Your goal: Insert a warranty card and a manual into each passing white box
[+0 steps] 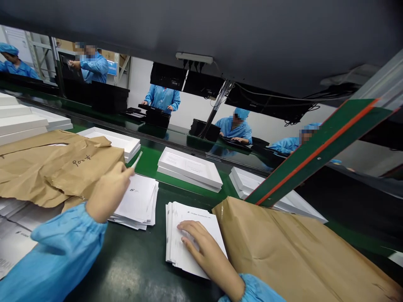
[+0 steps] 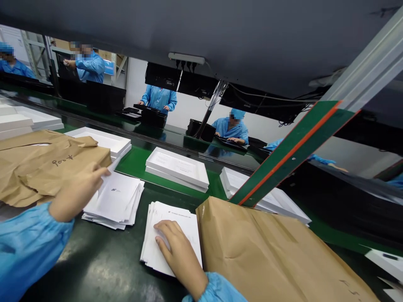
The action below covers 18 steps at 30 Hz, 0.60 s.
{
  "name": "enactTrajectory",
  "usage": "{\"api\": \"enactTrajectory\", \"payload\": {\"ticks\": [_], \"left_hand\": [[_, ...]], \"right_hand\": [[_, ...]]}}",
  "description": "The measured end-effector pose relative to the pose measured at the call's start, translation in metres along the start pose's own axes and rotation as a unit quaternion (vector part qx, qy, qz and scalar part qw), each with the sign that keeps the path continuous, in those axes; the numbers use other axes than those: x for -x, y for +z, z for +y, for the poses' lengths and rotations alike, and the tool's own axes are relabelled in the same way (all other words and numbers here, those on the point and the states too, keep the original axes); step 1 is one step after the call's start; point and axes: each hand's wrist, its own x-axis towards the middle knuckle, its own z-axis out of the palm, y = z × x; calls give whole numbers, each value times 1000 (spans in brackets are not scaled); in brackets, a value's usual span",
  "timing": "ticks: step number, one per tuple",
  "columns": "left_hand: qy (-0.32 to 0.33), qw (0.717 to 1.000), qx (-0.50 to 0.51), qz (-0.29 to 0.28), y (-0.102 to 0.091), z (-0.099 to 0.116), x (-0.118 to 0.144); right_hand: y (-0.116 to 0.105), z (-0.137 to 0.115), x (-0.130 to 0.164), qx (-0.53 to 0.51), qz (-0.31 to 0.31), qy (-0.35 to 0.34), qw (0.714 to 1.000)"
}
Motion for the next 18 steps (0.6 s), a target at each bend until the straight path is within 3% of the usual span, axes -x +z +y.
{"api": "enactTrajectory", "payload": {"ticks": [3, 5, 7, 10, 12, 14, 18], "left_hand": [[-64, 982, 159, 74, -9, -18, -11], [-91, 944, 313, 48, -5, -22, -15], [-99, 877, 469, -13, 5, -16, -16], [-85, 774, 620, -95, 21, 4, -11], [-74, 729, 665, -141, 30, 19, -4], [-73, 703, 683, -184, 38, 32, 3], [-28, 698, 670, -249, 56, 44, 14]], "right_hand": [[1, 0, 0, -28, 17, 2, 999], [1, -1, 0, -83, 32, 17, 996], [1, -4, -1, -194, 38, 49, 979], [2, -11, 0, -396, 34, 109, 911], [3, -15, 1, -493, 40, 133, 859], [4, -18, 1, -554, 54, 151, 817], [5, -18, -1, -593, 145, 200, 767]]}}
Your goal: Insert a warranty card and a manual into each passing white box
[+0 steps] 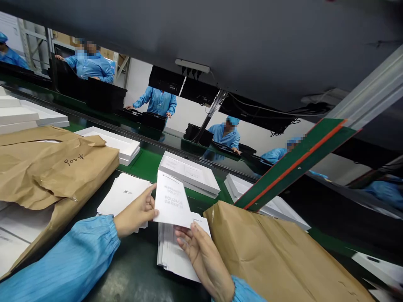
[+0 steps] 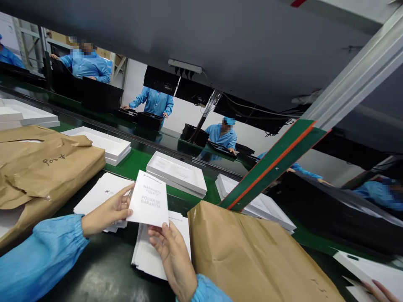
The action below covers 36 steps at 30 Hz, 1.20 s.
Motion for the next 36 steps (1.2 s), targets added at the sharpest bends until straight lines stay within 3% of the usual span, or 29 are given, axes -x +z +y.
{"api": "enactTrajectory", "payload": {"ticks": [2, 5, 7, 9, 11, 15, 17, 19, 21, 25, 27, 36], "left_hand": [[22, 998, 1, -61, 3, -7, 0], [11, 993, 54, -109, 5, -9, 1], [-22, 992, 106, -68, 5, -7, 0], [-41, 987, 155, 11, 1, -6, -2], [-29, 975, 200, 94, -5, -5, -5], [-6, 949, 251, 191, -16, -6, -13], [-10, 943, 262, 207, -18, -6, -14], [-15, 940, 269, 212, -17, -6, -14], [-18, 938, 273, 212, -17, -5, -13], [-28, 939, 276, 205, -16, -5, -12], [-33, 942, 274, 193, -16, -6, -12], [-50, 946, 289, 136, -11, -11, -9]], "right_hand": [[0, 0, -1, 12, 40, -25, 999], [1, -5, -1, 92, 17, -56, 994], [-1, -11, 0, 173, -6, -81, 981], [-6, -18, 3, 299, -9, -108, 948], [-12, -23, 6, 475, -2, -128, 871], [-9, -16, 17, 757, 4, -82, 649], [-1, -9, 22, 813, -13, -42, 581], [5, -6, 25, 835, -31, -29, 548], [7, -10, 27, 832, -51, -25, 551], [-4, -31, 23, 773, -110, -14, 625], [-10, -39, 21, 755, -119, -11, 645], [-18, -35, 21, 746, -98, -53, 656]]}}
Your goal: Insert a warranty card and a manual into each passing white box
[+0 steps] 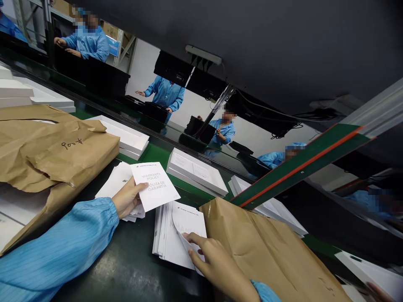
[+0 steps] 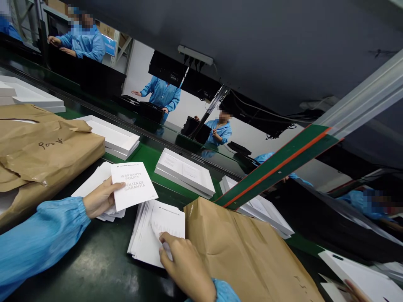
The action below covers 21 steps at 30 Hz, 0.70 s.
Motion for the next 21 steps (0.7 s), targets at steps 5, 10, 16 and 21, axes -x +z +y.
{"api": "enactTrajectory", "payload": {"ticks": [5, 10, 16, 21], "left_hand": [[-3, 999, -7, -53, 3, -4, 5], [-9, 995, -37, -89, 10, -10, 12], [9, 982, 25, -188, 15, -19, 18], [45, 989, -11, -143, 14, -25, 17]], "right_hand": [[3, 18, -12, -104, 273, 62, 954], [19, 13, -16, -51, 444, -99, 889], [30, -16, -15, 125, 329, -291, 889], [25, -16, -14, 32, 265, -186, 946]]}}
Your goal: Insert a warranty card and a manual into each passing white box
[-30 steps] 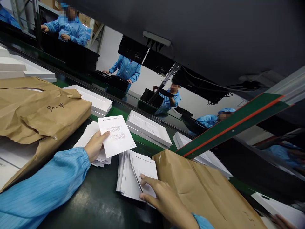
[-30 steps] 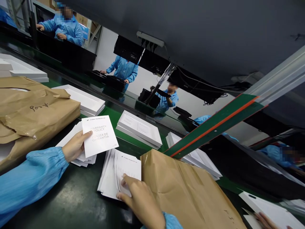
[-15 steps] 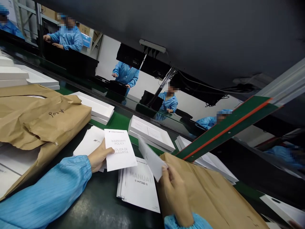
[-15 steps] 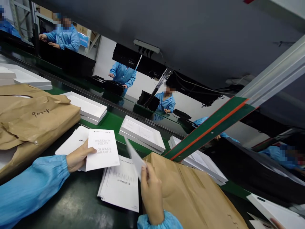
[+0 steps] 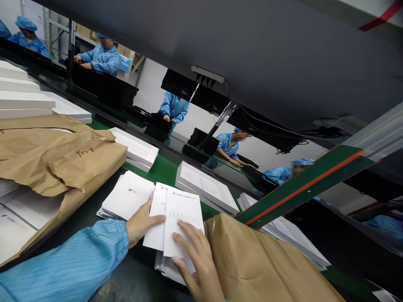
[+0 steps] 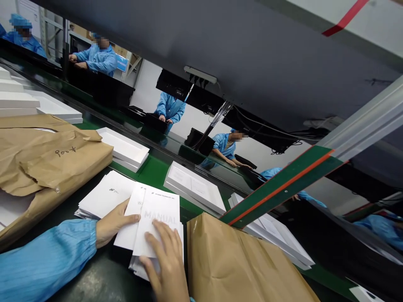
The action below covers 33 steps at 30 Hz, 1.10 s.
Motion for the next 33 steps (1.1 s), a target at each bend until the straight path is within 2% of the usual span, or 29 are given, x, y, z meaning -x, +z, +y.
{"api": "enactTrajectory", "payload": {"ticks": [2, 3, 5, 7, 9, 11, 12, 14, 16, 18, 20, 23, 26, 29, 33], "left_hand": [[11, 999, -24, 20, 0, 1, 1], [20, 999, -36, 25, 1, 2, 1], [44, 996, -64, 33, 3, 5, 2], [76, 992, -92, 39, 6, 9, 3], [109, 986, -118, 44, 6, 12, 2], [135, 980, -137, 47, 5, 13, 1], [139, 978, -147, 42, 4, 13, 0], [112, 979, -170, -7, 0, 12, -1], [41, 976, -196, -86, -2, 10, -1], [-20, 965, -229, -122, -4, 6, 0], [-23, 958, -271, -86, -5, 4, 1], [29, 946, -322, -15, -9, 3, 0], [57, 943, -325, 30, -16, 7, -6], [60, 951, -296, 61, -28, 10, -14], [60, 958, -272, 69, -39, 8, -21]], "right_hand": [[0, 7, 0, -59, 60, 105, 991], [1, 11, 0, -103, 92, 161, 977], [2, 18, -1, -230, 124, 262, 929], [3, 20, -2, -385, 88, 328, 858], [4, 16, -3, -505, 19, 364, 782], [4, 9, -4, -559, -27, 379, 737], [5, 7, -4, -566, -29, 381, 730], [6, 5, -4, -557, -4, 377, 740], [7, 7, -4, -537, 31, 373, 756], [7, 9, -4, -518, 51, 370, 770], [6, 9, -5, -504, 45, 366, 781], [4, 6, -6, -496, 22, 359, 790], [2, 4, -7, -488, 24, 356, 796], [3, 6, -7, -477, 34, 359, 801], [10, 16, -4, -467, 20, 361, 807]]}}
